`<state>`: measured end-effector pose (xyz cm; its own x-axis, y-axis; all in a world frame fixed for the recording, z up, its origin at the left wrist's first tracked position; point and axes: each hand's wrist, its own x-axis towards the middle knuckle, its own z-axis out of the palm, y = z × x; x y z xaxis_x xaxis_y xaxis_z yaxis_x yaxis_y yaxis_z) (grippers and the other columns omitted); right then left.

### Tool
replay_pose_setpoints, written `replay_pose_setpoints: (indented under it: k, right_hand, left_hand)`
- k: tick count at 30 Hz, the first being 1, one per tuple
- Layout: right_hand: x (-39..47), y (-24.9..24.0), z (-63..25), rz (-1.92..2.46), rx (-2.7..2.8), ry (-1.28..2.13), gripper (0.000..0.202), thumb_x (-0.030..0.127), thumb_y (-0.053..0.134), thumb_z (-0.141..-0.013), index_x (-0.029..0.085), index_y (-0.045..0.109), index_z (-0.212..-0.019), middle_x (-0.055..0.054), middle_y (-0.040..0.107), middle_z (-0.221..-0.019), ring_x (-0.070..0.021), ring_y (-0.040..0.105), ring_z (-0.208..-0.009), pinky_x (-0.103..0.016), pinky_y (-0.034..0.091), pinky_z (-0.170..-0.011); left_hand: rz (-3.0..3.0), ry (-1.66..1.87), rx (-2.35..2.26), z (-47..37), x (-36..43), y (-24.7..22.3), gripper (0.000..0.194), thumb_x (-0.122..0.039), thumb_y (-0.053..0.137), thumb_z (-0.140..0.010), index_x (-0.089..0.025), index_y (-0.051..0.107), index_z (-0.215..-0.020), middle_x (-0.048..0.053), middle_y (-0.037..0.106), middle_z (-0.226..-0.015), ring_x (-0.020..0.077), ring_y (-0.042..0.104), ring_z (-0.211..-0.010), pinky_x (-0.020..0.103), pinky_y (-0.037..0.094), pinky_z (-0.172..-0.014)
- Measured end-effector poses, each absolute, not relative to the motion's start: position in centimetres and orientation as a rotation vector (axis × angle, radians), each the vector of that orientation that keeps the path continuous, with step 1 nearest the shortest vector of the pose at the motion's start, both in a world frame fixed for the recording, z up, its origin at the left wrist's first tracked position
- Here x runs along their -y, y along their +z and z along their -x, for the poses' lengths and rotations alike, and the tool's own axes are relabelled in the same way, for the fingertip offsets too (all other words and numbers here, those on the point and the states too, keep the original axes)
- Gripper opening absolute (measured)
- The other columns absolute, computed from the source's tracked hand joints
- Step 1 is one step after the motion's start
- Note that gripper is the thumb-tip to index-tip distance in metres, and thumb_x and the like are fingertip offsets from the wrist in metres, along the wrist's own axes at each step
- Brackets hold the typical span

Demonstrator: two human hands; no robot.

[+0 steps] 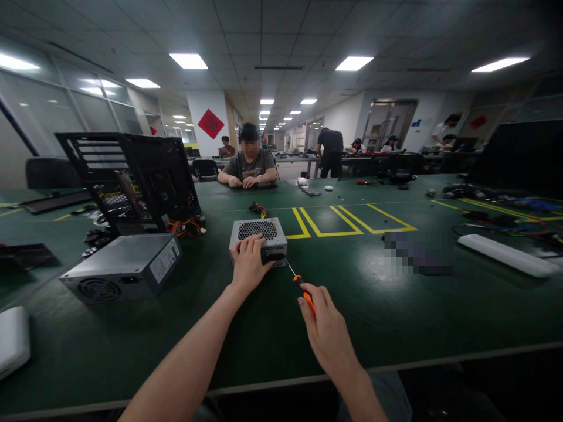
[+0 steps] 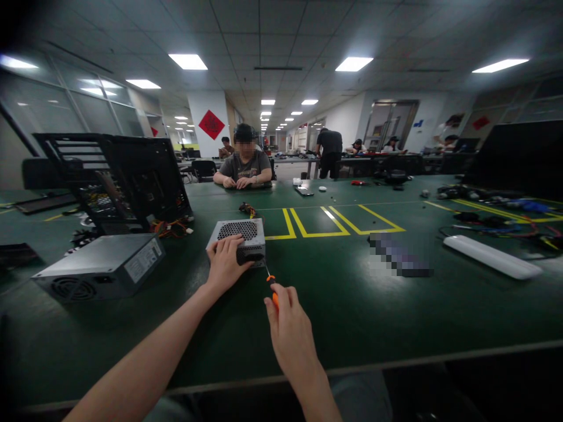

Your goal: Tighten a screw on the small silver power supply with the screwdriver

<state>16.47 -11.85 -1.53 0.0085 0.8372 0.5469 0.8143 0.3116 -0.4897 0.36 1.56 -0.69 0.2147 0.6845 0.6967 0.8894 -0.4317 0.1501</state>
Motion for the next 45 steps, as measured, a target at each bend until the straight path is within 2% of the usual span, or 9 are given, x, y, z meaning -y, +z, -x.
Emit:
replay_pose_setpoints:
  k: [6, 8, 12, 17, 24, 28, 34, 41, 45]
  right_hand:
    - [11.88, -1.30, -16.07, 1.359, 1.814, 0.010, 0.036, 0.012, 0.036, -0.082, 0.019, 0.038, -0.118, -0.012, 0.043, -0.114, -0.0191, 0.055, -0.099, -0.034, 0.051, -0.078]
    - [11.81, -1.43, -16.08, 1.333, 1.830, -0.023, 0.034, 0.012, 0.034, -0.084, 0.018, 0.038, -0.117, -0.012, 0.045, -0.112, -0.0187, 0.056, -0.098, -0.033, 0.052, -0.077]
    - [11.67, -1.70, -16.26, 1.391, 1.800, -0.069, 0.024, 0.023, 0.033, -0.089, 0.017, 0.044, -0.110, -0.011, 0.052, -0.101, -0.0180, 0.061, -0.085, -0.029, 0.054, -0.065]
    - [11.56, -1.59, -16.37, 1.446, 1.776, -0.062, 0.025, 0.030, 0.030, -0.091, 0.017, 0.050, -0.100, -0.008, 0.054, -0.089, -0.0159, 0.062, -0.069, -0.029, 0.053, -0.059]
    - [11.48, -1.45, -15.94, 1.347, 1.787, -0.035, 0.025, 0.022, 0.036, -0.086, 0.018, 0.045, -0.109, -0.013, 0.045, -0.112, -0.0188, 0.060, -0.090, -0.030, 0.054, -0.068]
    - [11.48, -1.65, -16.14, 1.317, 1.778, -0.077, 0.024, 0.024, 0.034, -0.088, 0.018, 0.045, -0.109, -0.012, 0.053, -0.105, -0.0191, 0.060, -0.091, -0.031, 0.054, -0.070]
    - [11.38, -1.85, -16.70, 1.466, 1.701, -0.049, 0.028, 0.035, 0.030, -0.090, 0.019, 0.050, -0.103, -0.008, 0.059, -0.090, -0.0183, 0.064, -0.075, -0.028, 0.052, -0.056]
    - [11.15, -1.89, -16.10, 1.399, 1.757, -0.063, 0.027, 0.026, 0.036, -0.086, 0.016, 0.045, -0.110, -0.014, 0.047, -0.111, -0.0204, 0.058, -0.094, -0.034, 0.052, -0.073]
    - [11.17, -2.26, -16.29, 1.421, 1.760, -0.074, 0.027, 0.027, 0.033, -0.088, 0.016, 0.047, -0.108, -0.013, 0.053, -0.102, -0.0199, 0.060, -0.088, -0.033, 0.053, -0.069]
  left_hand:
    - [2.206, -1.052, 1.484, -0.41, -1.46, -0.56, 0.053, -0.031, 0.069, -0.065, -0.024, 0.046, -0.111, 0.006, 0.050, -0.125, 0.0255, 0.041, -0.116, 0.043, 0.026, -0.096]
    - [2.208, -1.051, 1.484, -0.42, -1.40, -0.50, 0.053, -0.031, 0.069, -0.065, -0.024, 0.046, -0.111, 0.006, 0.049, -0.125, 0.0253, 0.040, -0.117, 0.043, 0.026, -0.096]
    - [2.203, -1.049, 1.497, -0.44, -1.24, -0.38, 0.050, -0.032, 0.069, -0.066, -0.023, 0.046, -0.110, 0.006, 0.050, -0.125, 0.0253, 0.041, -0.116, 0.043, 0.026, -0.096]
    - [2.208, -1.042, 1.488, -0.37, -1.21, -0.33, 0.051, -0.033, 0.069, -0.066, -0.022, 0.046, -0.109, 0.006, 0.050, -0.125, 0.0247, 0.040, -0.116, 0.042, 0.026, -0.095]
    - [2.232, -1.026, 1.509, -0.32, -1.13, -0.20, 0.053, -0.032, 0.070, -0.064, -0.024, 0.045, -0.110, 0.005, 0.049, -0.125, 0.0247, 0.039, -0.118, 0.042, 0.025, -0.096]
    - [2.235, -1.033, 1.497, -0.28, -1.20, -0.27, 0.053, -0.033, 0.070, -0.065, -0.024, 0.044, -0.111, 0.006, 0.049, -0.126, 0.0240, 0.039, -0.118, 0.042, 0.026, -0.097]
    - [2.263, -0.984, 1.446, -0.12, -1.40, -0.35, 0.052, -0.030, 0.067, -0.068, -0.022, 0.043, -0.113, 0.008, 0.047, -0.127, 0.0236, 0.036, -0.122, 0.045, 0.020, -0.102]
    - [2.276, -1.005, 1.427, -0.13, -1.33, -0.20, 0.053, -0.030, 0.068, -0.068, -0.021, 0.042, -0.112, 0.007, 0.048, -0.127, 0.0215, 0.038, -0.120, 0.041, 0.023, -0.101]
    - [2.278, -0.987, 1.471, -0.17, -1.36, -0.15, 0.053, -0.030, 0.068, -0.067, -0.023, 0.042, -0.113, 0.007, 0.048, -0.128, 0.0230, 0.038, -0.120, 0.041, 0.026, -0.097]
